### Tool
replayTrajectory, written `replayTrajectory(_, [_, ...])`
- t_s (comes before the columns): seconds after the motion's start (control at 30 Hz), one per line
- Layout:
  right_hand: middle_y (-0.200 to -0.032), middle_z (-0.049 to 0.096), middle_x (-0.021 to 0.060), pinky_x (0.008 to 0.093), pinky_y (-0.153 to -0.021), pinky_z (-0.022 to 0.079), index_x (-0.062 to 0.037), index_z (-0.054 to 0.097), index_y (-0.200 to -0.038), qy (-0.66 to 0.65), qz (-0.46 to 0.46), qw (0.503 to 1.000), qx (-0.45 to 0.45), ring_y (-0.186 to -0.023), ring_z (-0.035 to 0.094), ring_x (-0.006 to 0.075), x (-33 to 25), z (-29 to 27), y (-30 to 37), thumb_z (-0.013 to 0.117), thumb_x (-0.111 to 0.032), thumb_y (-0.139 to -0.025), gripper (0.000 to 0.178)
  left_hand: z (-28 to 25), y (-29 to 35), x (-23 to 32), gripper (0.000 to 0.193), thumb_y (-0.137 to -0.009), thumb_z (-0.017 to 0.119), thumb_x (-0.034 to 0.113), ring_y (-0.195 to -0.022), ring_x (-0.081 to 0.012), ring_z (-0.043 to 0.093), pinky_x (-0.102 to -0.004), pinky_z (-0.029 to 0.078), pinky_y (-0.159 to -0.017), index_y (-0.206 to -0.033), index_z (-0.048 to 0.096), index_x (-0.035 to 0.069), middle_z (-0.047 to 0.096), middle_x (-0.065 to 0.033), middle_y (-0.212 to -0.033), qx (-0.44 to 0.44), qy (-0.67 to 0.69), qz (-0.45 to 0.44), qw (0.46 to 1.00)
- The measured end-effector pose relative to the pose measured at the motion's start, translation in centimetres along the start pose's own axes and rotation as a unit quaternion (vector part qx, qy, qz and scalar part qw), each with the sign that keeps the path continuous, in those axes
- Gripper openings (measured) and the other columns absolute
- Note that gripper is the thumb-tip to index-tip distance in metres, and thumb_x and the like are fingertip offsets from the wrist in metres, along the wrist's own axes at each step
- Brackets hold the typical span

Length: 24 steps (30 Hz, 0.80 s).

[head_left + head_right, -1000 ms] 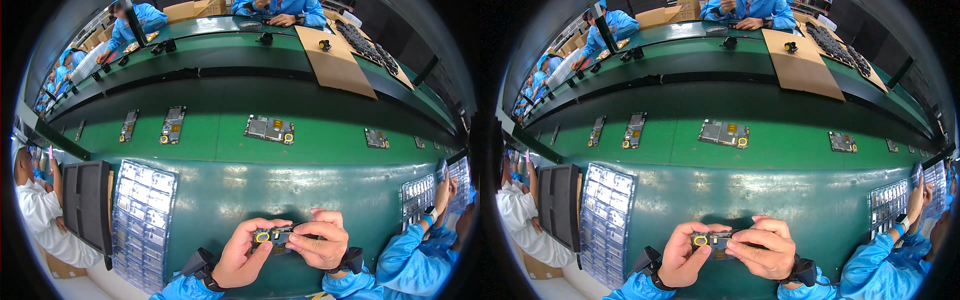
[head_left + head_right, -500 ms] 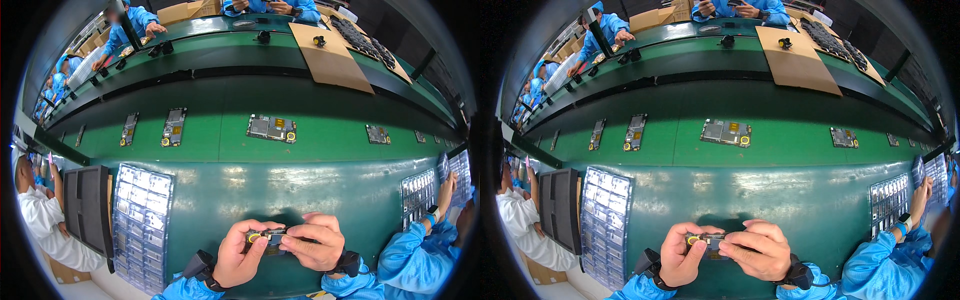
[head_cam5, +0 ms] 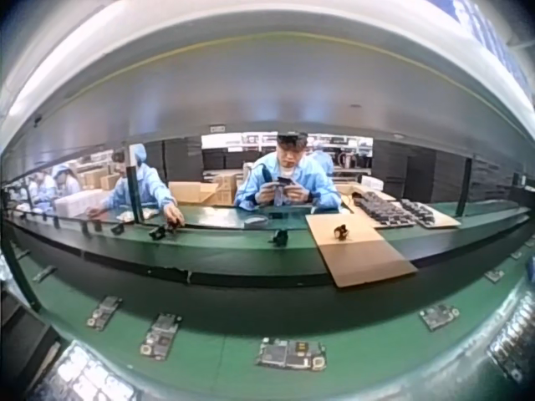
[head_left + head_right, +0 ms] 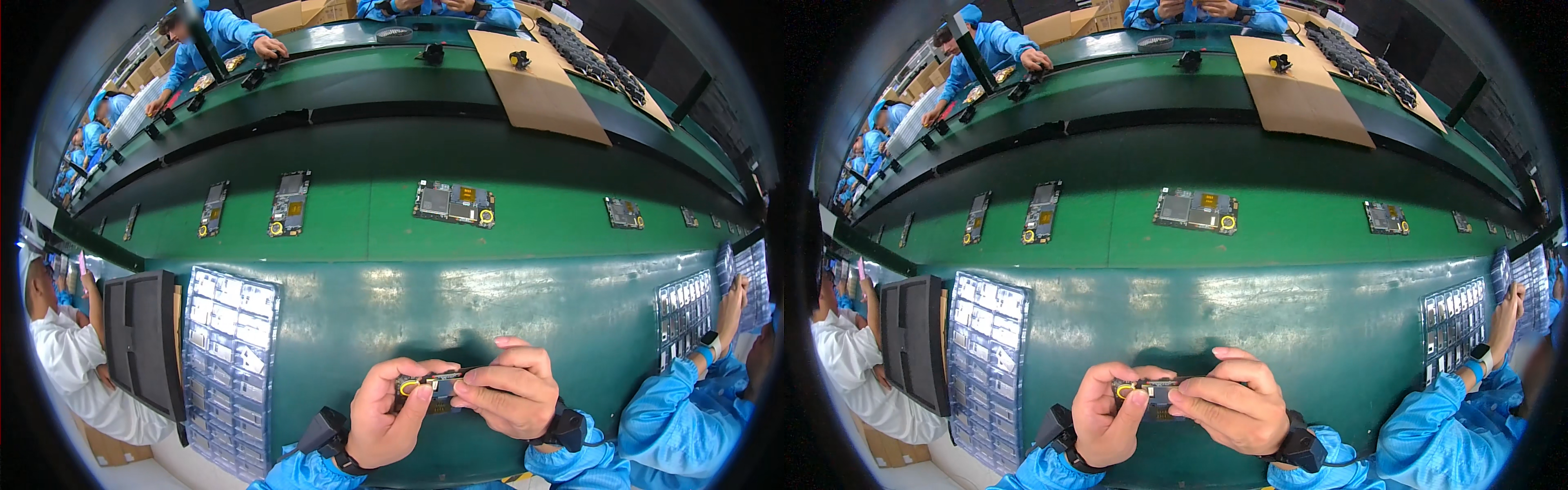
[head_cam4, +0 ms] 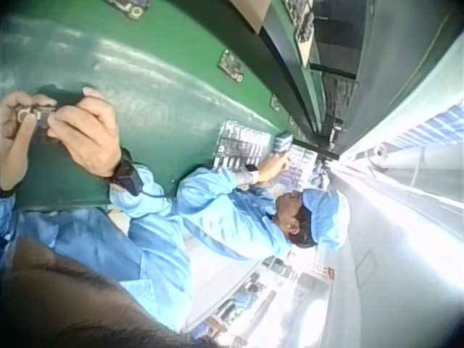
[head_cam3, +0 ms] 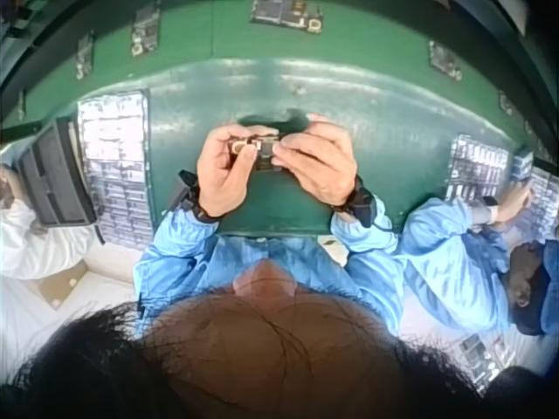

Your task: Manually assemble and inspect circuit boards and internal electronic components on a factory production line.

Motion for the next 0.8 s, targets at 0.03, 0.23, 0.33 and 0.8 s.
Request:
replayTrajectory(0.03, [-0.104, 0.074, -0.0052, 0.0398, -0.099, 0.053, -0.0153, 0.082, -0.103, 0.005, -0.002, 1.000, 0.000, -0.095, 0.057, 0.0164, 0.0, 0.1, 0.0, 0.091, -0.017, -0.067, 0.037, 0.0, 0.0, 0.0, 0.021, -0.104, 0.049, -0.002, -0.115, -0.0265, 0.066, -0.0388, 0.054, -0.100, -0.123, 0.041, 0.000, 0.064, -0.0289, -0.125, 0.001, -0.004, 0.002, 1.000])
replayTrajectory(0.23, [-0.104, 0.073, -0.0072, 0.0430, -0.104, 0.048, -0.0158, 0.080, -0.103, 0.033, -0.027, 0.999, -0.005, -0.091, 0.055, 0.0160, -0.3, 0.4, 0.1, 0.090, -0.017, -0.068, 0.036, -0.2, 0.0, 0.2, 0.020, -0.104, 0.049, -0.003, -0.112, -0.0262, 0.067, -0.0384, 0.054, -0.099, -0.122, 0.042, 0.000, 0.065, -0.0286, -0.122, 0.014, -0.024, 0.006, 1.000])
replayTrajectory(0.33, [-0.102, 0.072, -0.0064, 0.0426, -0.101, 0.050, -0.0158, 0.080, -0.102, 0.024, -0.010, 1.000, -0.016, -0.092, 0.056, 0.0167, -0.3, 0.5, 0.0, 0.090, -0.017, -0.071, 0.032, -0.7, 0.2, -0.2, 0.020, -0.103, 0.050, -0.004, -0.110, -0.0264, 0.068, -0.0375, 0.055, -0.098, -0.121, 0.043, 0.000, 0.067, -0.0279, -0.119, 0.014, -0.057, 0.006, 0.998])
replayTrajectory(0.8, [-0.085, 0.071, 0.0091, 0.0298, -0.062, 0.054, -0.0014, 0.074, -0.104, -0.132, 0.181, 0.974, -0.021, -0.074, 0.070, 0.0203, 0.9, 1.2, 0.3, 0.083, -0.005, -0.083, 0.023, -1.4, 0.1, -0.8, 0.030, -0.099, 0.066, 0.003, -0.092, -0.0130, 0.070, -0.0277, 0.057, -0.080, -0.127, 0.057, -0.001, 0.076, -0.0112, -0.106, 0.026, -0.182, 0.047, 0.982])
Point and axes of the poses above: each hand's wrist, its own y-axis away from the middle knuckle, its own z-axis out of the palm, x = y × z, the point moved 5 cm from there along -y, towards the middle knuckle
